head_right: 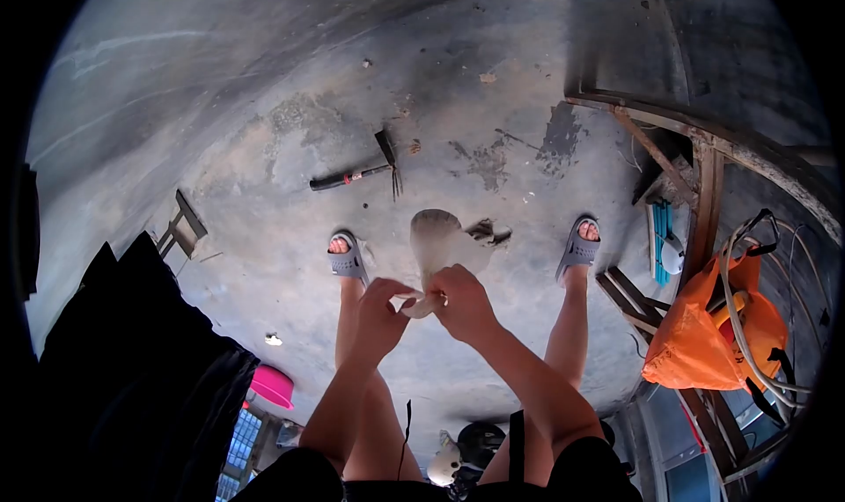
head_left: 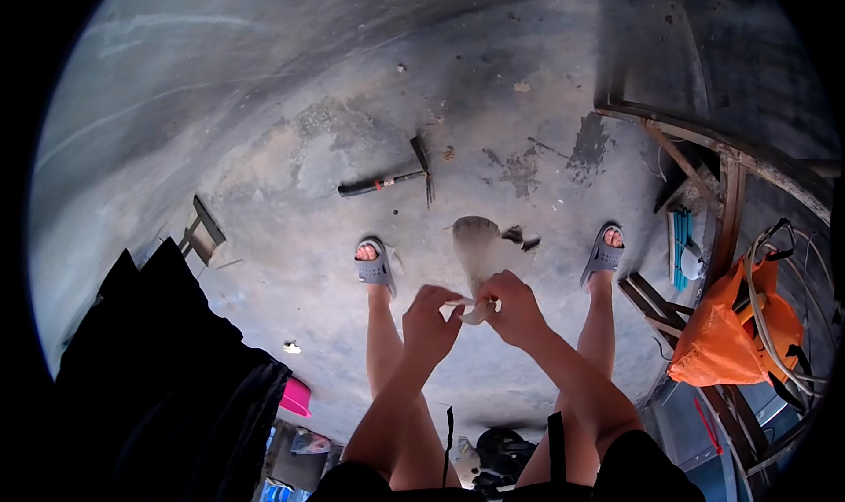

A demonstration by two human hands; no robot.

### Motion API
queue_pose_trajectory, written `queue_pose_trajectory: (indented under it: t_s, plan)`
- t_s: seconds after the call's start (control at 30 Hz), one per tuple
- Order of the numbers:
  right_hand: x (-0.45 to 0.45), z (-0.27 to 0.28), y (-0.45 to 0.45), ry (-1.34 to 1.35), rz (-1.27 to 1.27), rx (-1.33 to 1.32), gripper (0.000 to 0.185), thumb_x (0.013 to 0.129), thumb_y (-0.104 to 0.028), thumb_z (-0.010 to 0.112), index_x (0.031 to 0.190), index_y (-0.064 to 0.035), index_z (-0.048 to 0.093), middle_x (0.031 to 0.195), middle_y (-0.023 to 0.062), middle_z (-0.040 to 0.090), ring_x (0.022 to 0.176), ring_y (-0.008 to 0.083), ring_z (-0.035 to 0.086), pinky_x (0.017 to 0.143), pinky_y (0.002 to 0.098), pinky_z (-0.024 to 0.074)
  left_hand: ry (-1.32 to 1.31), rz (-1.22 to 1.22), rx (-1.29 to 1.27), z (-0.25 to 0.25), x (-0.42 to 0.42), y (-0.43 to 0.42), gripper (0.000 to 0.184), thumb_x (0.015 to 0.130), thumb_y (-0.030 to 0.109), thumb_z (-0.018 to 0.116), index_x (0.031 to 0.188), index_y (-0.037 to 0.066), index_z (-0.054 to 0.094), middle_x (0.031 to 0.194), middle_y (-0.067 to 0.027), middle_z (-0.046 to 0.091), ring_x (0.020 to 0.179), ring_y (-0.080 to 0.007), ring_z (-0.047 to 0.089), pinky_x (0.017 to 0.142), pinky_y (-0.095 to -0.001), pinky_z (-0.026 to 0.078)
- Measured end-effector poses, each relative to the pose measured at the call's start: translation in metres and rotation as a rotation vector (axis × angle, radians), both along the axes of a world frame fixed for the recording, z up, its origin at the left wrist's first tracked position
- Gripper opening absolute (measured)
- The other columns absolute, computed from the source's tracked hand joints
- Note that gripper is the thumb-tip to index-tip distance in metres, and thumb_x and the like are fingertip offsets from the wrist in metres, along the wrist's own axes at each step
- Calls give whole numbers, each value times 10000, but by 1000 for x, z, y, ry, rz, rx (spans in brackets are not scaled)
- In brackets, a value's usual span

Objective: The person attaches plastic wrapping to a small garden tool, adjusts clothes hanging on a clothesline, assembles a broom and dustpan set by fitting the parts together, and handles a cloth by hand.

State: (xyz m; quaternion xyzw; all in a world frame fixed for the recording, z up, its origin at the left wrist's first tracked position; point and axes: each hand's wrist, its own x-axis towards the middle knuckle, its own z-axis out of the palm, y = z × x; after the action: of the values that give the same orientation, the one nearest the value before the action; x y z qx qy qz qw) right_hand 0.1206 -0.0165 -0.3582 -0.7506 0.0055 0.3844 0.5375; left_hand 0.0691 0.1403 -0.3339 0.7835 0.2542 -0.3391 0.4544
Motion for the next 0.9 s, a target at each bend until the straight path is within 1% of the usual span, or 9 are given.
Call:
queue_pose_trajectory:
  t_s: [0.07,0.1,0.27,0.43,0.53,0.63,0.7,0.87,0.9]
  plan:
    - [3,5,5,-418,135,-60,180,574,69,612,649,-62,515,680,69,530,671,248,523,561,340,434,-275,154,117,17,29,-8,259,765,13,582,1011,83,627,946,-75,633,620,-205,602,550,-304,476]
    - [3,5,8,-495,99,-24,206,540,62,613,622,-68,477,695,58,520,663,243,496,537,346,424,-416,127,-2,11,30,-7,297,783,-33,529,1055,69,587,906,-92,621,690,-231,612,598,-328,482]
    - [7,3,13,-577,30,33,236,531,82,621,628,-68,468,724,45,507,646,238,489,499,319,417,-378,-46,-105,-2,32,-5,225,815,-32,505,1006,42,600,845,-100,607,734,-234,604,631,-316,477]
    - [8,3,28,-631,-166,54,233,565,79,663,683,-61,520,734,59,498,620,234,513,485,307,423,-71,388,-420,-4,37,-3,178,894,51,510,1041,-2,596,859,-63,619,702,-112,590,622,-251,498]
    - [7,2,33,-520,-364,-68,185,632,40,675,734,-61,558,727,69,496,613,233,532,489,304,429,188,584,-518,3,50,4,195,910,56,483,1051,-48,569,869,-57,606,735,-106,581,697,-236,512]
    - [8,-4,19,-528,-260,-58,163,656,5,677,758,-53,564,727,72,509,634,238,539,542,307,447,229,682,-634,-7,38,9,148,896,41,498,999,-55,544,872,-88,598,742,-131,599,730,-275,545]
    - [13,-11,9,-213,-86,79,70,753,5,637,800,-39,609,770,65,562,689,187,559,612,267,450,243,682,-627,-14,29,8,123,891,37,505,971,-53,532,862,-92,595,748,-142,604,729,-286,550]
    - [25,-17,-2,57,-32,85,115,825,-113,625,912,-52,669,791,60,626,733,143,597,651,262,456,-27,705,-387,-29,6,-6,33,857,-3,522,889,-10,524,933,-64,495,766,-130,589,566,-231,560]
    - [26,-18,0,204,-206,110,126,825,-119,631,901,-25,665,770,62,631,720,126,595,647,250,456,-182,475,-193,-22,15,-8,46,824,-21,542,862,5,540,947,-60,434,773,-114,556,499,-208,546]
